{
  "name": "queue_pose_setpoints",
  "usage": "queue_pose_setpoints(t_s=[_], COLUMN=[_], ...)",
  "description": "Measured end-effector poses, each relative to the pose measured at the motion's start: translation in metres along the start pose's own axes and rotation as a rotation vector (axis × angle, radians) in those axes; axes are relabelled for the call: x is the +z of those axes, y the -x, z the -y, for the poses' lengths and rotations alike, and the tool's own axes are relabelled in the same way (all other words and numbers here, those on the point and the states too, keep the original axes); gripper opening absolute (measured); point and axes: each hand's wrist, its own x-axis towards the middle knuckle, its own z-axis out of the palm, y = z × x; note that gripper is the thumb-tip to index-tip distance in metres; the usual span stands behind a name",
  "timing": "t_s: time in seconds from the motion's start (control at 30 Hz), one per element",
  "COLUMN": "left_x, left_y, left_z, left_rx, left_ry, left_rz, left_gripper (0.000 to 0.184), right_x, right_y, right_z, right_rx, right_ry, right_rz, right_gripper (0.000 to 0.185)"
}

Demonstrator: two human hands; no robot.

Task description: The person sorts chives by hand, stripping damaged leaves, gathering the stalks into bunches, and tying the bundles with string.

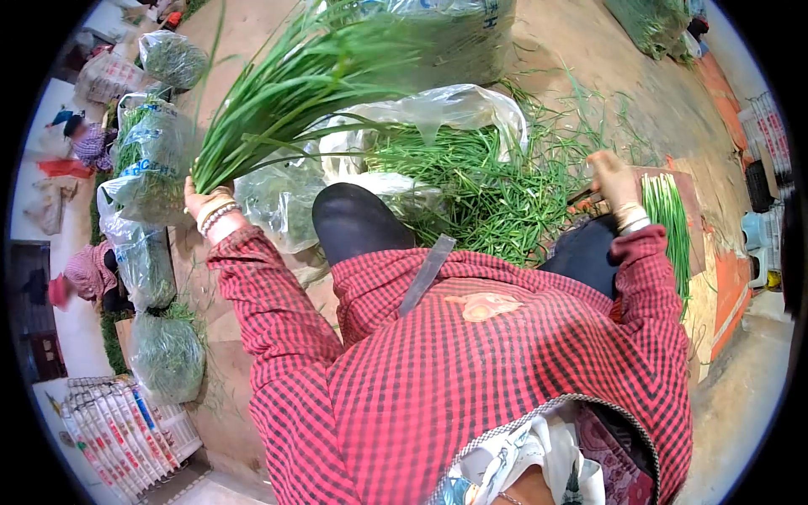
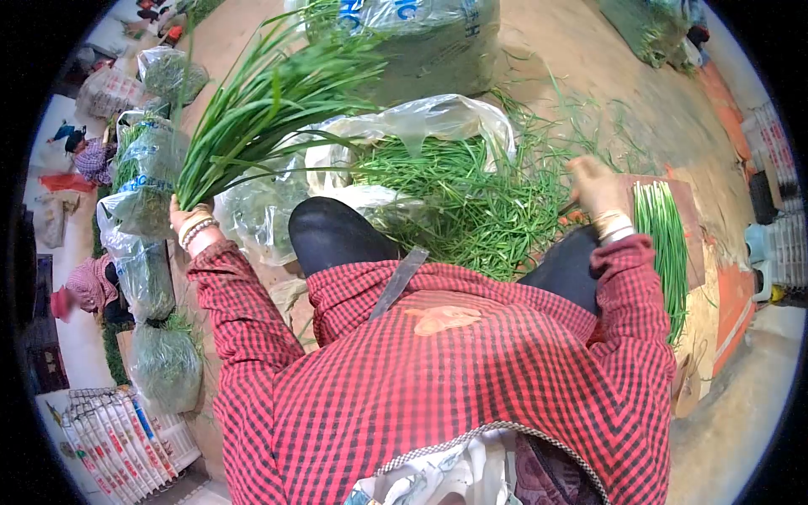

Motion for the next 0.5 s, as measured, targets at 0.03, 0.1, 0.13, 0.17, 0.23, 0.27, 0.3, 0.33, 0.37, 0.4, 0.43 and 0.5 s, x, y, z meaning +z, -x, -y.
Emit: queue_pose_setpoints(t_s=[0.03,0.1,0.13,0.17,0.23,0.27,0.3,0.33,0.37,0.4,0.43,0.5], left_x=[0.009,0.023,0.026,0.030,0.039,0.040,0.029,0.019,0.029,0.026,0.046,0.063], left_y=[0.018,0.049,0.057,0.065,0.086,0.092,0.084,0.076,0.094,0.097,0.128,0.150], left_z=[0.008,0.028,0.034,0.042,0.058,0.063,0.067,0.072,0.077,0.084,0.087,0.093], left_rx=[-0.004,-0.019,-0.052,-0.080,-0.106,-0.105,-0.147,-0.189,-0.169,-0.156,-0.163,-0.171], left_ry=[-0.013,-0.031,0.000,0.024,0.033,0.014,0.013,0.013,-0.004,-0.013,-0.017,-0.035], left_rz=[-0.031,-0.058,-0.005,-0.009,0.009,0.030,0.136,0.242,0.234,0.276,0.222,0.215], left_gripper=[0.033,0.034,0.035,0.035,0.037,0.037,0.038,0.038,0.040,0.041,0.038,0.036], right_x=[0.023,0.045,0.051,0.052,0.049,0.052,0.048,0.039,0.024,0.009,0.001,-0.015], right_y=[-0.004,0.002,0.015,0.018,0.017,0.009,0.003,0.002,0.010,0.018,0.026,0.045], right_z=[-0.019,-0.026,-0.002,0.011,0.028,0.026,0.034,0.048,0.069,0.091,0.104,0.129], right_rx=[-0.118,-0.258,-0.281,-0.280,-0.330,-0.442,-0.415,-0.385,-0.330,-0.274,-0.330,-0.445], right_ry=[0.145,0.459,0.628,0.625,0.257,0.133,-0.046,-0.224,-0.367,-0.508,-0.576,-0.660], right_rz=[0.123,0.356,0.463,0.455,0.435,0.285,0.244,0.200,0.221,0.240,0.219,0.200], right_gripper=[0.031,0.036,0.036,0.036,0.037,0.037,0.035,0.033,0.030,0.028,0.028,0.025])
